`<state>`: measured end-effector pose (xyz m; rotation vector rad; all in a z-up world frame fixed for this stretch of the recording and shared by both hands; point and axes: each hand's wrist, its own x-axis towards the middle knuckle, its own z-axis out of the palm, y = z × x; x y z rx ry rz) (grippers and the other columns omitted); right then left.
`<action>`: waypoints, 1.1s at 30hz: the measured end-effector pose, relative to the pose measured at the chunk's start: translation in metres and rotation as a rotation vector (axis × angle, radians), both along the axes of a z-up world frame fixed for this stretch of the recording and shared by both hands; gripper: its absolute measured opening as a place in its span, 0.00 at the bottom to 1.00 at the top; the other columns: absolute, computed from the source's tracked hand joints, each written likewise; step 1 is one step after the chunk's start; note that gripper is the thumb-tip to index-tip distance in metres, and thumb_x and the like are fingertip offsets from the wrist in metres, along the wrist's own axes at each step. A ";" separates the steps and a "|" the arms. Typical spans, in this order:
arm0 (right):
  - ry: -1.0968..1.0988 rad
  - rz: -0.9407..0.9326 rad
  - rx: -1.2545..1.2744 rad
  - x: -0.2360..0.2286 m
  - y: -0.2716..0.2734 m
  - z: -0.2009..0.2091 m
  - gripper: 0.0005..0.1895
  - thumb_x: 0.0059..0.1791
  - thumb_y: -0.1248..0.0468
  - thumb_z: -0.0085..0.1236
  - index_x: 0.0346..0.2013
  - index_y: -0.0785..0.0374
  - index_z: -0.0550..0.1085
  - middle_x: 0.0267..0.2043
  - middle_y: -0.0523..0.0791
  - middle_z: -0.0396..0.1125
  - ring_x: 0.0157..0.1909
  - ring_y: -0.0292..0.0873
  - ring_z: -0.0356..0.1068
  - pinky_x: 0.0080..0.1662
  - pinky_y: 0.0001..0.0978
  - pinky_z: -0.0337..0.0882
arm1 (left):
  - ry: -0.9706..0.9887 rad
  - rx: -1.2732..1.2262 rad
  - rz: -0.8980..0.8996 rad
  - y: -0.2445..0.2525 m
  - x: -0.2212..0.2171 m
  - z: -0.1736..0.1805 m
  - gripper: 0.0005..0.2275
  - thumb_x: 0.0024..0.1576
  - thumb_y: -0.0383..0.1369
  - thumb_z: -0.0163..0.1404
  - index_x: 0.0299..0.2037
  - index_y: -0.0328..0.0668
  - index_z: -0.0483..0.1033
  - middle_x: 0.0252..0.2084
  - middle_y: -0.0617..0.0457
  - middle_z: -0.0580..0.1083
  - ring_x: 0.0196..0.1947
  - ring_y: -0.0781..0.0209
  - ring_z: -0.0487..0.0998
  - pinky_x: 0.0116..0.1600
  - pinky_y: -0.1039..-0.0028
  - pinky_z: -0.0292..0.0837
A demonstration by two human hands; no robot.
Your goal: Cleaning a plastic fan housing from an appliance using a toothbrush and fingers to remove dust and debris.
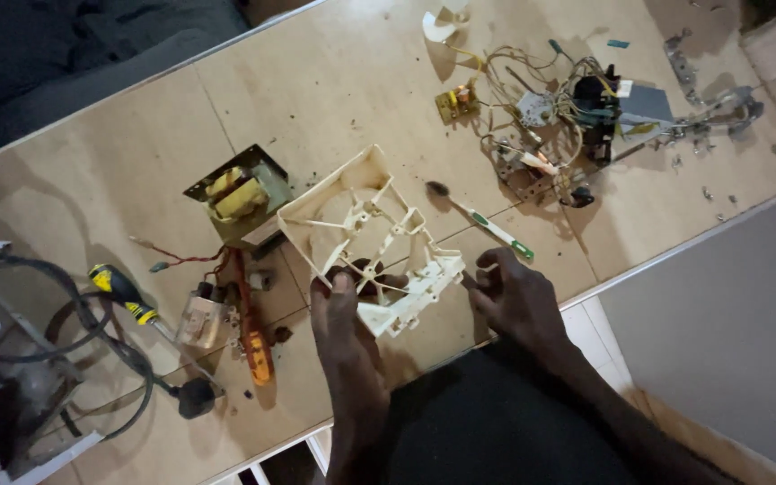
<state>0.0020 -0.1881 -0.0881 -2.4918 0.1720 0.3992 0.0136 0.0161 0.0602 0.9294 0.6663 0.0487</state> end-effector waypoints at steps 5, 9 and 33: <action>0.055 0.013 -0.044 0.003 0.001 -0.003 0.14 0.43 0.56 0.66 0.41 0.50 0.75 0.33 0.40 0.74 0.33 0.44 0.74 0.35 0.40 0.70 | -0.015 -0.030 0.015 0.001 0.000 -0.009 0.16 0.60 0.34 0.43 0.55 0.36 0.68 0.38 0.39 0.78 0.39 0.49 0.81 0.49 0.60 0.75; -0.143 0.067 0.145 -0.001 -0.001 -0.001 0.08 0.43 0.64 0.64 0.36 0.52 0.79 0.34 0.41 0.70 0.35 0.39 0.70 0.36 0.32 0.70 | -0.018 -0.043 0.000 0.005 -0.003 -0.003 0.17 0.61 0.34 0.43 0.56 0.33 0.68 0.38 0.36 0.79 0.42 0.46 0.81 0.52 0.56 0.76; -0.386 0.066 0.342 0.000 0.064 0.182 0.08 0.51 0.64 0.56 0.42 0.58 0.80 0.37 0.40 0.79 0.27 0.34 0.73 0.31 0.26 0.70 | -0.465 0.050 -0.109 0.001 -0.022 -0.005 0.41 0.46 0.23 0.61 0.69 0.42 0.47 0.56 0.31 0.71 0.57 0.43 0.73 0.64 0.53 0.70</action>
